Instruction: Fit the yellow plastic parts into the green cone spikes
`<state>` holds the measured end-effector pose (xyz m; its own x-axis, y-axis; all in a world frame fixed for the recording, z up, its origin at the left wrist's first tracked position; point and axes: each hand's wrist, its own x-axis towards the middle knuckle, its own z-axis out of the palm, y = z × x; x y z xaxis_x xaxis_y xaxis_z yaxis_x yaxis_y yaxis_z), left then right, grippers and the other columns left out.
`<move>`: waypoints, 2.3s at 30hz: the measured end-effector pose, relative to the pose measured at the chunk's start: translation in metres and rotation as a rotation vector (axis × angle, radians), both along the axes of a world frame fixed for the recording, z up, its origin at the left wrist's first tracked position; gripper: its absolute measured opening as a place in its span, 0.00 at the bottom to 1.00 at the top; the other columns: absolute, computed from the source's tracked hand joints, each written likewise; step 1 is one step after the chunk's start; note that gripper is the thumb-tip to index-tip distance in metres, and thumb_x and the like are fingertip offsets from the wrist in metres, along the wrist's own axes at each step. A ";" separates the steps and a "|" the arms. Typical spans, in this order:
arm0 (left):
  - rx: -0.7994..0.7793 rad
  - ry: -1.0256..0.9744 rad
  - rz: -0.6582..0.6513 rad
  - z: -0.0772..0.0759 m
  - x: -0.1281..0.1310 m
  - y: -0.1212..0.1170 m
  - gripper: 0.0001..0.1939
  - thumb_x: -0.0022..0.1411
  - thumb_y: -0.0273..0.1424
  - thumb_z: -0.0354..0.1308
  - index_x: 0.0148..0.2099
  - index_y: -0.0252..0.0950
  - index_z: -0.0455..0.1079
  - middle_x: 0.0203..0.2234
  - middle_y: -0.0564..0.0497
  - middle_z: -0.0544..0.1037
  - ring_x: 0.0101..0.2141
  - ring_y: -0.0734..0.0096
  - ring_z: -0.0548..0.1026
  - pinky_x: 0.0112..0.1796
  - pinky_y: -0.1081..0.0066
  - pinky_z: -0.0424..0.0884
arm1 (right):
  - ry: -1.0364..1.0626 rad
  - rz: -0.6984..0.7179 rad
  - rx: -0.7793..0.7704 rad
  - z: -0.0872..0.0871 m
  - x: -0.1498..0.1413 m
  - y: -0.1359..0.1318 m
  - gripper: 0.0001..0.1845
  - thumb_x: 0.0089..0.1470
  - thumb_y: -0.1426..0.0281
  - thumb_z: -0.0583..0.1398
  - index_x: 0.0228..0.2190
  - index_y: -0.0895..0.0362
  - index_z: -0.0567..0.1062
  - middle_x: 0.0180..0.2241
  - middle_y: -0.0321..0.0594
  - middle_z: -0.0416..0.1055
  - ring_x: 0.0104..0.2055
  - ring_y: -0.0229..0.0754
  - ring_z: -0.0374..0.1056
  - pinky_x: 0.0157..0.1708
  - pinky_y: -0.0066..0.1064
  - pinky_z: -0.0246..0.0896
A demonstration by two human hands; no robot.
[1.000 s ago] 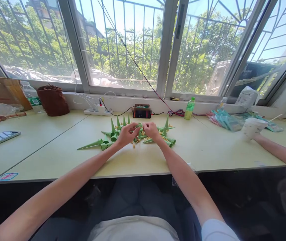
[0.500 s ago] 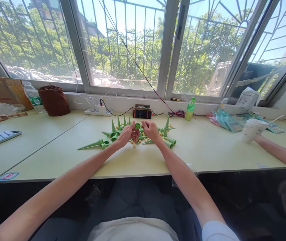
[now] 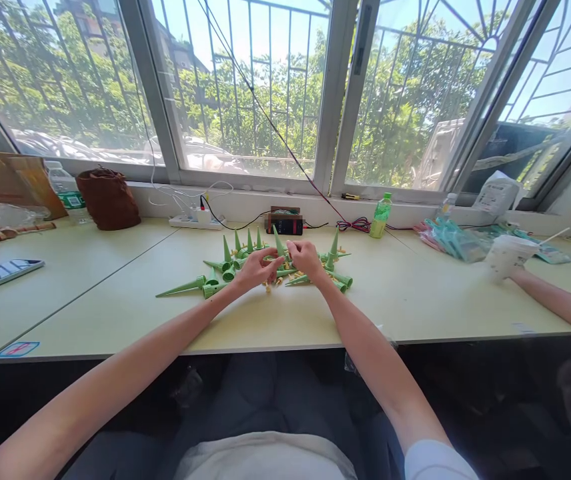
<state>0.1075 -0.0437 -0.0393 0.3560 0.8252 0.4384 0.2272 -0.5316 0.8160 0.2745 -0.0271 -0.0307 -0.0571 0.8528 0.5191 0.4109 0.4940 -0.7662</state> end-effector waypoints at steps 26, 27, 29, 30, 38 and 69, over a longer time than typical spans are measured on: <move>-0.325 -0.311 -0.083 0.007 0.003 0.002 0.27 0.49 0.52 0.65 0.37 0.36 0.62 0.22 0.54 0.74 0.16 0.77 0.69 0.16 0.76 0.64 | -0.052 -0.002 0.031 -0.006 -0.005 0.001 0.26 0.58 0.48 0.48 0.19 0.54 0.56 0.16 0.32 0.55 0.21 0.35 0.54 0.23 0.28 0.48; -0.324 -0.314 -0.079 0.006 0.003 0.003 0.28 0.48 0.51 0.66 0.38 0.36 0.62 0.22 0.54 0.74 0.16 0.77 0.69 0.16 0.76 0.64 | -0.056 0.004 0.032 -0.005 -0.005 0.000 0.26 0.58 0.49 0.49 0.19 0.54 0.56 0.16 0.32 0.54 0.21 0.35 0.54 0.23 0.28 0.48; -0.314 -0.307 -0.060 0.004 0.002 0.005 0.29 0.47 0.51 0.67 0.41 0.36 0.61 0.23 0.54 0.74 0.16 0.78 0.69 0.16 0.76 0.64 | -0.069 0.007 0.039 -0.004 -0.004 0.000 0.26 0.58 0.50 0.49 0.18 0.54 0.55 0.16 0.32 0.53 0.20 0.34 0.52 0.23 0.28 0.47; -0.304 -0.295 -0.049 0.003 0.001 0.005 0.29 0.48 0.50 0.67 0.43 0.36 0.61 0.24 0.54 0.74 0.16 0.78 0.69 0.17 0.76 0.65 | -0.077 0.005 0.040 -0.004 -0.004 0.000 0.26 0.58 0.51 0.49 0.18 0.55 0.56 0.15 0.32 0.53 0.20 0.34 0.52 0.23 0.29 0.47; 0.012 -0.055 -0.009 -0.006 0.000 0.008 0.19 0.57 0.39 0.60 0.49 0.38 0.64 0.38 0.50 0.72 0.18 0.81 0.71 0.16 0.78 0.62 | -0.129 -0.003 -0.040 -0.005 0.000 0.004 0.24 0.56 0.55 0.50 0.15 0.55 0.56 0.12 0.32 0.52 0.17 0.34 0.51 0.21 0.29 0.46; -0.546 -0.283 -0.162 0.009 0.001 0.002 0.35 0.57 0.59 0.50 0.27 0.28 0.71 0.21 0.43 0.75 0.15 0.75 0.69 0.16 0.74 0.62 | -0.019 0.044 0.116 -0.004 -0.006 0.000 0.27 0.59 0.49 0.49 0.20 0.56 0.59 0.18 0.34 0.58 0.21 0.34 0.52 0.23 0.28 0.47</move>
<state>0.1084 -0.0414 -0.0300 0.4268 0.9020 0.0645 -0.0849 -0.0311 0.9959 0.2683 -0.0273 -0.0350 -0.1035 0.7837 0.6124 0.4006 0.5964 -0.6956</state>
